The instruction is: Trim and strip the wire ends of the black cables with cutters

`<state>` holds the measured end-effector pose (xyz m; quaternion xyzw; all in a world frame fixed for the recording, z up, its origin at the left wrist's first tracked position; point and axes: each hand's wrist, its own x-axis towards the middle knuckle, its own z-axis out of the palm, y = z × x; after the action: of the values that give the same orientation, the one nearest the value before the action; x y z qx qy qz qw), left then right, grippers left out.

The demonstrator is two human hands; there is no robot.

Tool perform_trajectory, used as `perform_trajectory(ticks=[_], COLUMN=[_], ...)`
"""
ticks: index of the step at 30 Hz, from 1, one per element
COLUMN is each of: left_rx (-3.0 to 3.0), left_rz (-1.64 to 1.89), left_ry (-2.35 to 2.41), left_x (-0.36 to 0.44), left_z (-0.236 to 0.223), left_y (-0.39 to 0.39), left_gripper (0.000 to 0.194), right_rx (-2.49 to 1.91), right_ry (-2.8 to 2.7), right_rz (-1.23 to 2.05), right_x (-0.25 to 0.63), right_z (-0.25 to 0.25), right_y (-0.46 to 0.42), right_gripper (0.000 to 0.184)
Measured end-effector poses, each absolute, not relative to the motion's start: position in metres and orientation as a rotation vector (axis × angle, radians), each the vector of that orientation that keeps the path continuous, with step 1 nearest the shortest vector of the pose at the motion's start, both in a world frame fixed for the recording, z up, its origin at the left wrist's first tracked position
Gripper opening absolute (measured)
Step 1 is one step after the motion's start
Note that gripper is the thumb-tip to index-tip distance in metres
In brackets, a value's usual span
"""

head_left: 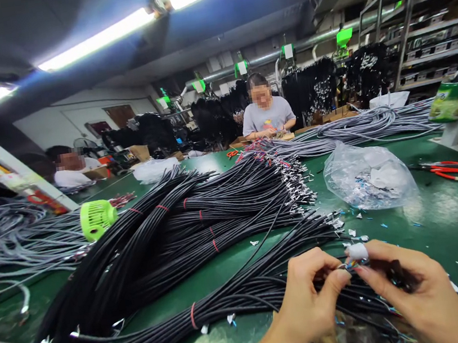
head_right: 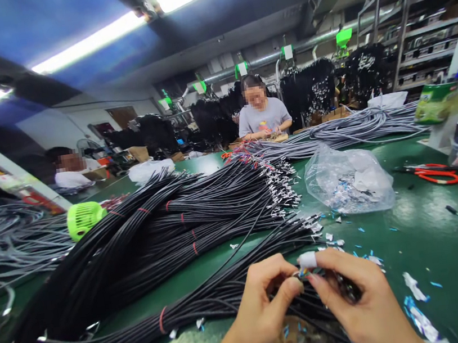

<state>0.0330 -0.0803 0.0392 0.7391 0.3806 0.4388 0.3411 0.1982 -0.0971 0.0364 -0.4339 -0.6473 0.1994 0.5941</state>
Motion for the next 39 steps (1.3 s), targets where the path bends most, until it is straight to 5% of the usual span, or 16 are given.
perform_trajectory(ticks=[22,29,34,39], left_rx=[1.868,1.946,1.917,1.83], left_rz=[1.122,1.111,1.06,1.032], left_ry=[0.985,0.989,0.973,0.928], left_x=[0.032,0.033,0.032,0.031], left_z=[0.043,0.044,0.048,0.047], left_y=[-0.081,-0.081,-0.081,-0.079], left_gripper=[0.027,0.026,0.028,0.036], right_rx=[-1.036,-1.037,-1.126,-1.106], right_ry=[-1.555,-1.597,-1.394,-1.314], right_rz=[0.468,0.697,1.058,1.04], right_x=[0.202,0.204,0.205,0.203], right_z=[0.034,0.045,0.033,0.031], right_y=[-0.096,-0.094,-0.09,-0.09], right_gripper=[0.017,0.013,0.029,0.025])
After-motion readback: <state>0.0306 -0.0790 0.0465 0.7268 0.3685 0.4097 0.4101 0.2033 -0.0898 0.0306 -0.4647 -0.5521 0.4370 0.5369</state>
